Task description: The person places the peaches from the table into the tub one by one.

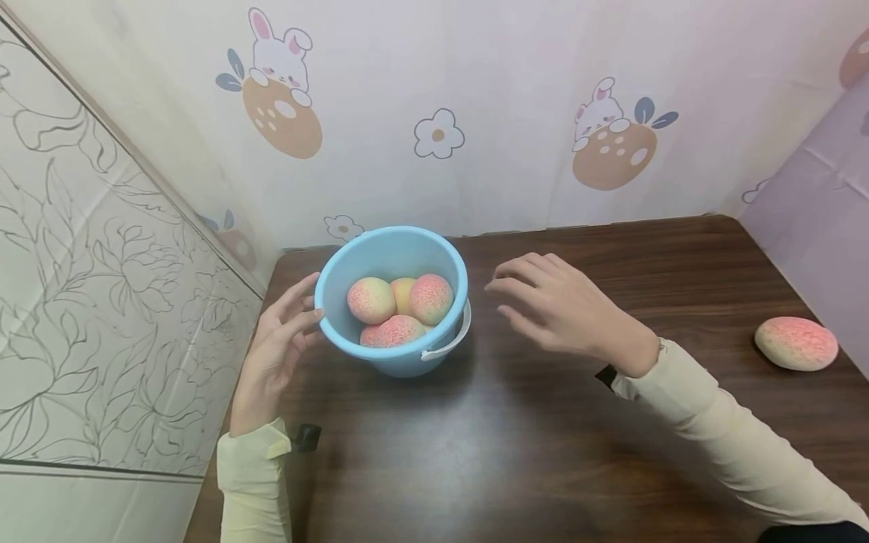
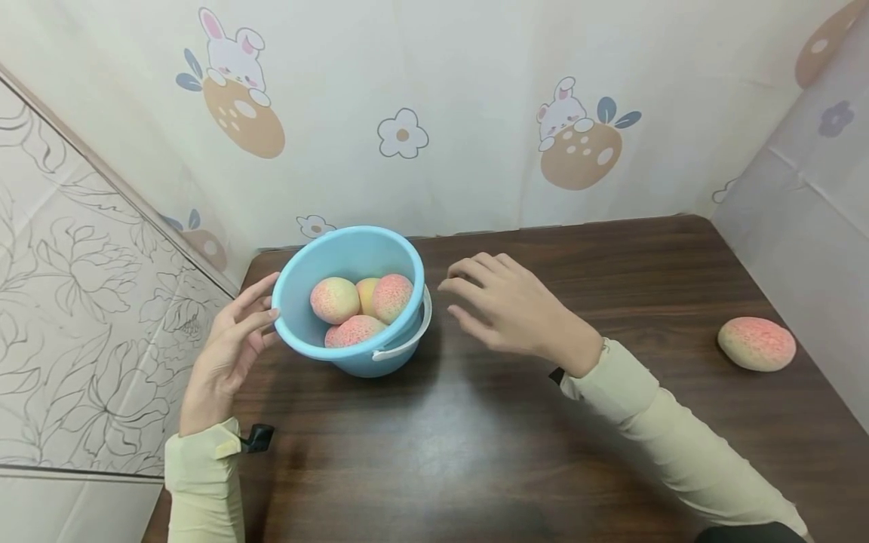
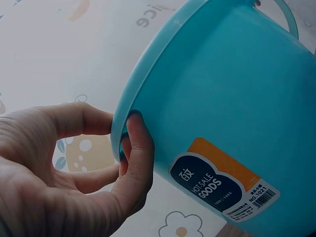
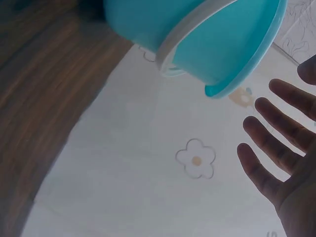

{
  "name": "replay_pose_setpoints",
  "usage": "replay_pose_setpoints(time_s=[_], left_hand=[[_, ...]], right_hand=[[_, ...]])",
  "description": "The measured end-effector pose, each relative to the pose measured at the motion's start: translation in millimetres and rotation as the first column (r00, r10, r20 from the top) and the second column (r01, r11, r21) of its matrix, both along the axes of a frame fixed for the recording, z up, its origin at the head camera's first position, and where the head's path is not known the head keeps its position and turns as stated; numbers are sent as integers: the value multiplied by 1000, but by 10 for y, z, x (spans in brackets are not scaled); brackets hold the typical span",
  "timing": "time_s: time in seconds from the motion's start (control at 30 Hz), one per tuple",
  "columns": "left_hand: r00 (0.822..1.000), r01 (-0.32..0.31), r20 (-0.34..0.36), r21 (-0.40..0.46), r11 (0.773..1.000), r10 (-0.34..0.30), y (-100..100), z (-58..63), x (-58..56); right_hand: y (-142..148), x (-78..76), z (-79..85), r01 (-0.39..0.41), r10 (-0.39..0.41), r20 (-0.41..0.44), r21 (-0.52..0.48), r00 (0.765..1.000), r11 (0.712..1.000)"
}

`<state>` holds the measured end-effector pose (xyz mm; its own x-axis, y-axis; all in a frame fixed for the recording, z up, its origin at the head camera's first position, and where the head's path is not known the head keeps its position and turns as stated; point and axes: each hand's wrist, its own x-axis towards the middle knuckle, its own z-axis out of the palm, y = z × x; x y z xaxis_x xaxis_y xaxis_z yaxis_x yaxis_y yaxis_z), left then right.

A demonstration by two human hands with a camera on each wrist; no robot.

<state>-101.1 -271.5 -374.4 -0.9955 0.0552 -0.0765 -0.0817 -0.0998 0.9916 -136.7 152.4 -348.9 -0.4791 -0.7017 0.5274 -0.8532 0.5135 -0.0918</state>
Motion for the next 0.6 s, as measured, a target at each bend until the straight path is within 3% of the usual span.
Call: replay_pose_setpoints(time_s=[0.6], left_hand=[[1000,-2,10,4,1000,2,-2,1,-3]], right_hand=[[484,171,-209,142,-142,19,-18,990,990]])
